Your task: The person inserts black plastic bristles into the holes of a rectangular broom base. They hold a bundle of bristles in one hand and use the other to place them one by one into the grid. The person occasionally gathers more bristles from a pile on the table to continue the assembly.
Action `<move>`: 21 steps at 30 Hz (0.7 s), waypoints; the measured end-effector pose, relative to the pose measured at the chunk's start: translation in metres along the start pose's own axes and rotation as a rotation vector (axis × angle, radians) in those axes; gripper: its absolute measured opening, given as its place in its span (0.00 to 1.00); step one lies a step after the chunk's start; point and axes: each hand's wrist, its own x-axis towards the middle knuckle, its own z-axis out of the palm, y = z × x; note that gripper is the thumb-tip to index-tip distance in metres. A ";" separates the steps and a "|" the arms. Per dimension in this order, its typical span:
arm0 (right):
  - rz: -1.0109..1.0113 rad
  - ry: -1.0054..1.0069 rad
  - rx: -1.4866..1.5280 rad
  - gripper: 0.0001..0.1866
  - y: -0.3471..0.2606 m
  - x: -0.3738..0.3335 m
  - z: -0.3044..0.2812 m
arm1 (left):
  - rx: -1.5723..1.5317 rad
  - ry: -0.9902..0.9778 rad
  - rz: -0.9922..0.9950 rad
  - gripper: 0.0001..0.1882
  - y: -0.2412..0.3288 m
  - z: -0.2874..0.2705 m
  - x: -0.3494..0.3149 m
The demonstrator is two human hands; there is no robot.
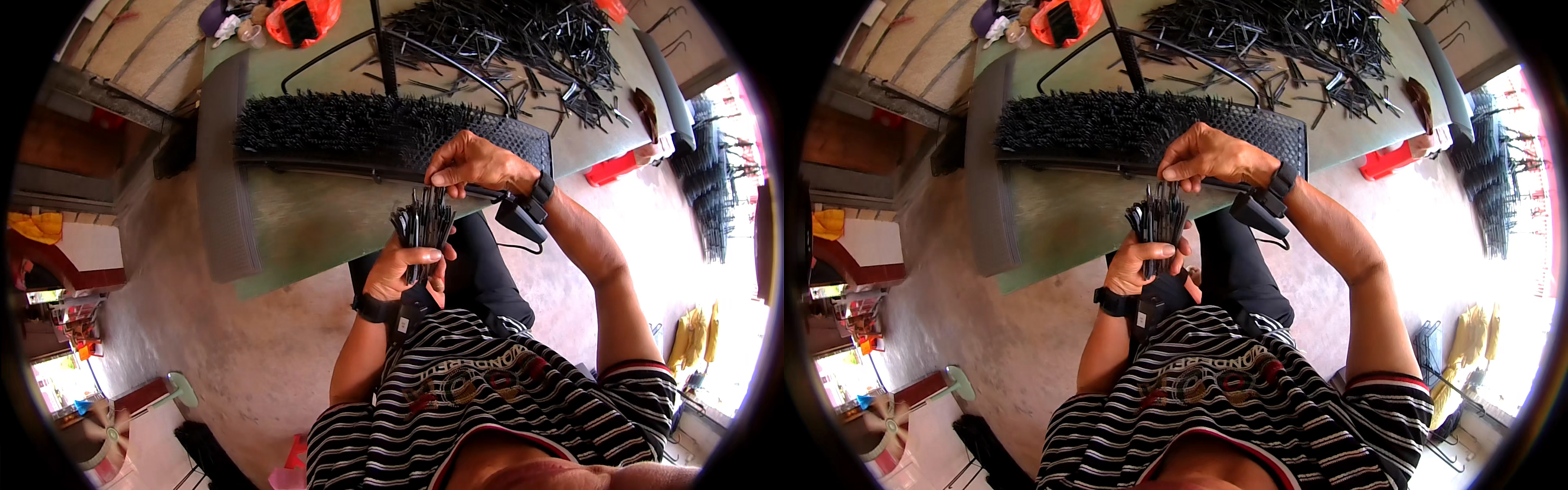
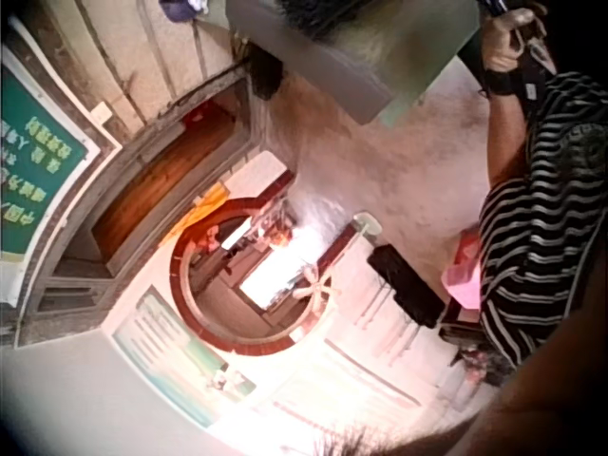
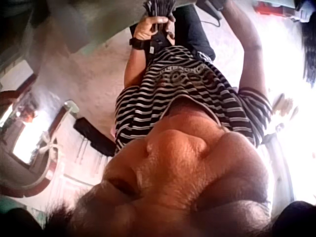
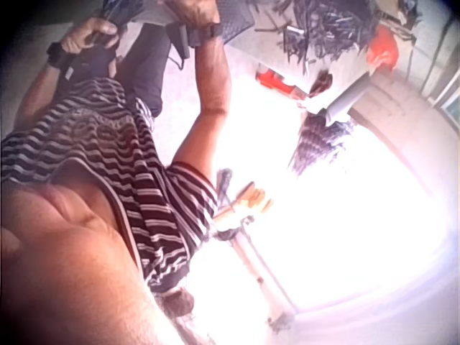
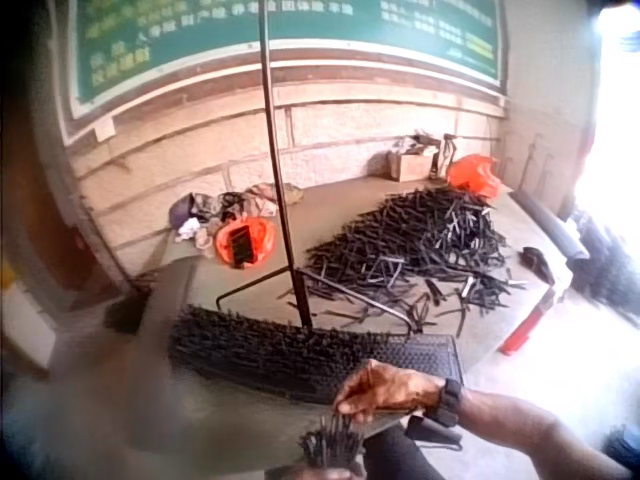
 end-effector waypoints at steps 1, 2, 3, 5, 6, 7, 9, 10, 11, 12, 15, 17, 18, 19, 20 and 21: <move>-0.003 0.011 0.051 0.12 0.001 -0.001 -0.001 | 0.000 -0.015 -0.014 0.25 -0.001 -0.001 0.001; 0.006 -0.015 0.092 0.12 0.001 -0.004 -0.002 | 0.000 -0.031 -0.027 0.26 -0.002 -0.003 0.003; 0.015 -0.041 0.132 0.12 0.000 -0.007 -0.004 | 0.001 -0.047 -0.041 0.26 -0.002 -0.004 0.004; 0.019 -0.105 0.183 0.11 -0.001 -0.011 -0.010 | -0.001 -0.075 -0.081 0.26 0.000 -0.004 0.005; 0.027 -0.105 0.192 0.11 0.000 -0.013 -0.010 | -0.012 -0.094 -0.094 0.26 -0.001 -0.005 0.006; 0.032 -0.104 0.199 0.11 0.001 -0.013 -0.011 | -0.020 -0.113 -0.105 0.27 -0.001 -0.007 0.008; 0.015 -0.066 0.152 0.10 0.005 -0.014 -0.011 | -0.050 -0.163 -0.112 0.28 -0.005 -0.011 0.012; -0.032 -0.008 0.064 0.10 0.005 -0.014 -0.010 | -0.041 -0.129 -0.100 0.28 -0.005 -0.009 0.014; -0.078 0.050 -0.023 0.09 0.005 -0.015 -0.007 | -0.031 -0.096 -0.087 0.28 -0.006 -0.006 0.016; -0.125 0.107 -0.111 0.09 0.005 -0.016 -0.004 | -0.022 -0.063 -0.075 0.28 -0.006 -0.003 0.018; -0.108 0.212 -0.089 0.08 -0.002 -0.021 -0.009 | 0.009 -0.047 -0.054 0.28 -0.003 0.000 0.022; -0.029 0.150 -0.051 0.08 0.005 -0.023 -0.024 | 0.033 -0.059 -0.062 0.29 -0.004 -0.002 0.026; 0.004 0.135 -0.021 0.08 0.009 -0.024 -0.025 | 0.051 -0.050 -0.062 0.28 -0.004 0.000 0.027; 0.036 0.119 0.008 0.08 0.011 -0.024 -0.025 | 0.068 -0.042 -0.060 0.28 -0.004 0.003 0.029; 0.068 0.103 0.037 0.08 0.012 -0.025 -0.026 | 0.086 -0.033 -0.058 0.27 -0.004 0.005 0.030; 0.041 0.176 0.023 0.09 0.012 -0.026 -0.028 | 0.085 -0.030 -0.049 0.27 -0.006 0.004 0.034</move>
